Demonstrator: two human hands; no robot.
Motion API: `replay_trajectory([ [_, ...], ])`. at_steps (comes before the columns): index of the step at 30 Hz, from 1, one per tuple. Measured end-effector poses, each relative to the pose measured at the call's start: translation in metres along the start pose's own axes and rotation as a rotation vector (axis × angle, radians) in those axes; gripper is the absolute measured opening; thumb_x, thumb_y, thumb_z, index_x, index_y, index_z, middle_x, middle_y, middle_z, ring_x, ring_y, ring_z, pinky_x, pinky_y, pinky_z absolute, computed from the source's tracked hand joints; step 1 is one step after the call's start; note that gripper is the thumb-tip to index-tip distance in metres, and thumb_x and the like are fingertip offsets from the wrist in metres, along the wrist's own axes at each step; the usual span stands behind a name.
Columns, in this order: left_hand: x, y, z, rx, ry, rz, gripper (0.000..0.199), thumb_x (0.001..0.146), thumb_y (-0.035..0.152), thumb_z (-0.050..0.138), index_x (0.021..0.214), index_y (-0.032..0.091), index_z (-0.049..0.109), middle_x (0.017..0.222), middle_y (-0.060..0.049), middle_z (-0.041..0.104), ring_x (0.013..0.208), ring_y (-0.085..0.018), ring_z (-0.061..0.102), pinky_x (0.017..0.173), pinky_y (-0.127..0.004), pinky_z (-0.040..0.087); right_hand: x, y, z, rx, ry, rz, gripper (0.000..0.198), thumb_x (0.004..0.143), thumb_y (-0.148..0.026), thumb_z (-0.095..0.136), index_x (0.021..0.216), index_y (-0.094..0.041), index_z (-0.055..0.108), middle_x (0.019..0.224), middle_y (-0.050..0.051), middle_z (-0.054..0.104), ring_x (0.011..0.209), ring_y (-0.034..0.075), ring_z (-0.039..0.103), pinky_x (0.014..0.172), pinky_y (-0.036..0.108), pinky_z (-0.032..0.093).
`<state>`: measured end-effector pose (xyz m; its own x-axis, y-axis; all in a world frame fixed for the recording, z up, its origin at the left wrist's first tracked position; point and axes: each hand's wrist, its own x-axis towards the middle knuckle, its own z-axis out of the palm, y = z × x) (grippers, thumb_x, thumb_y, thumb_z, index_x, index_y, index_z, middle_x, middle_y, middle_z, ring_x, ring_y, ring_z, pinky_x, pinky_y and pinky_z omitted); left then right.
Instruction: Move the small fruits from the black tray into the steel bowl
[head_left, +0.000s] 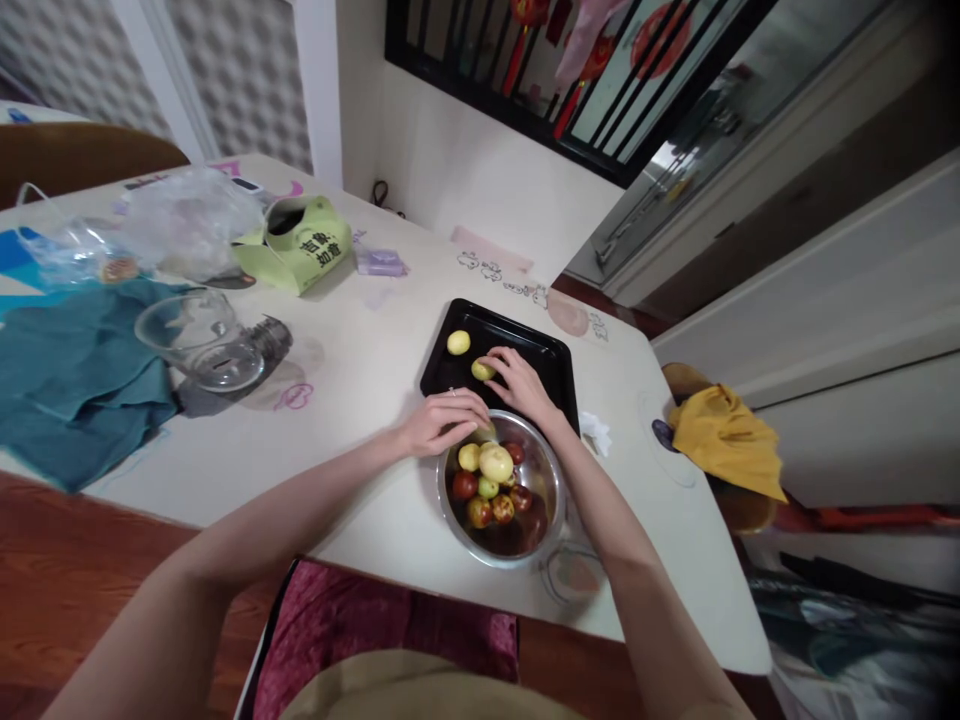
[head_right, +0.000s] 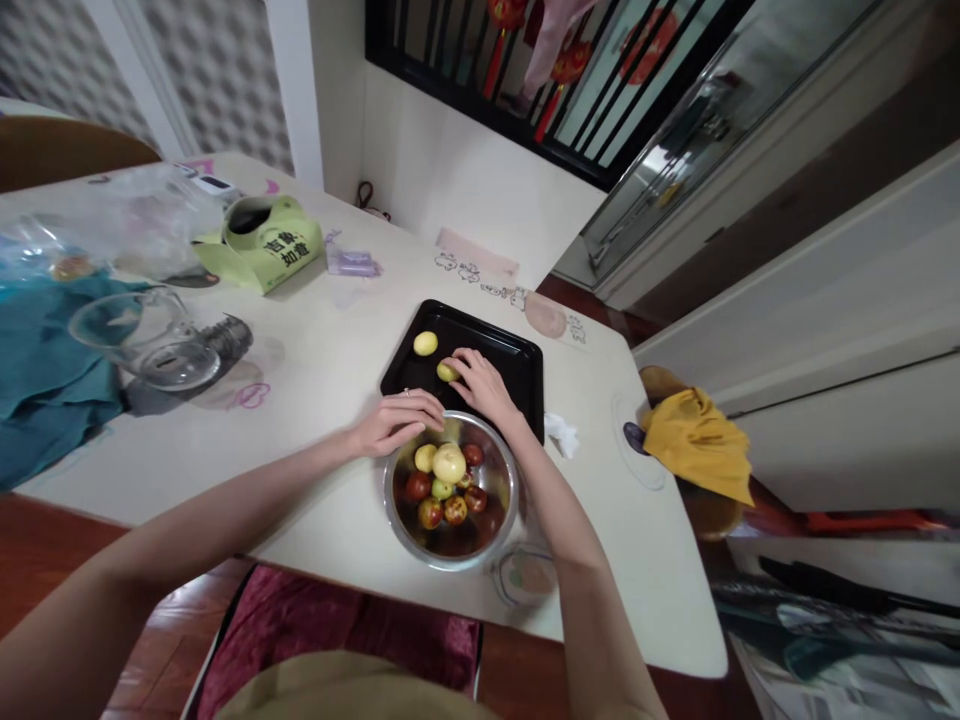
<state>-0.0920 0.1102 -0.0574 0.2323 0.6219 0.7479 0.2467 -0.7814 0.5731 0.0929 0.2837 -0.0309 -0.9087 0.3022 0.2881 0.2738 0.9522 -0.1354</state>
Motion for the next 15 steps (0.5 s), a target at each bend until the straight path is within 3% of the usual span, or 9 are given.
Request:
replay_trajectory([
  [3,0.000,0.000,0.003,-0.008,-0.005,0.023,0.039,0.111,0.034,0.044,0.102,0.017,0.078,0.104,-0.015,0.079,0.108,-0.027,0.073,0.098,-0.046,0.060,-0.005,0.002,0.003,0.113,0.007,0.032,0.035,0.102,-0.023,0.061,0.137,-0.023,0.059,0.142,0.014,0.063,0.129,0.029,0.062,0.105,0.046,0.058],
  [8,-0.001,-0.001,0.001,0.002,-0.012,0.061,0.033,0.110,0.027,0.048,0.101,0.014,0.077,0.102,-0.016,0.078,0.108,-0.026,0.071,0.097,-0.043,0.059,-0.017,-0.003,-0.003,0.199,0.060,0.096,0.034,0.101,-0.029,0.061,0.134,-0.024,0.058,0.132,0.013,0.067,0.125,0.031,0.065,0.103,0.049,0.060],
  [15,-0.002,0.001,0.000,0.014,-0.027,0.033,0.035,0.110,0.028,0.047,0.103,0.015,0.078,0.102,-0.015,0.078,0.108,-0.027,0.072,0.095,-0.044,0.060,-0.064,-0.033,-0.055,0.290,0.250,0.142,0.041,0.100,-0.036,0.069,0.139,-0.028,0.058,0.133,0.012,0.068,0.123,0.031,0.067,0.104,0.050,0.060],
])
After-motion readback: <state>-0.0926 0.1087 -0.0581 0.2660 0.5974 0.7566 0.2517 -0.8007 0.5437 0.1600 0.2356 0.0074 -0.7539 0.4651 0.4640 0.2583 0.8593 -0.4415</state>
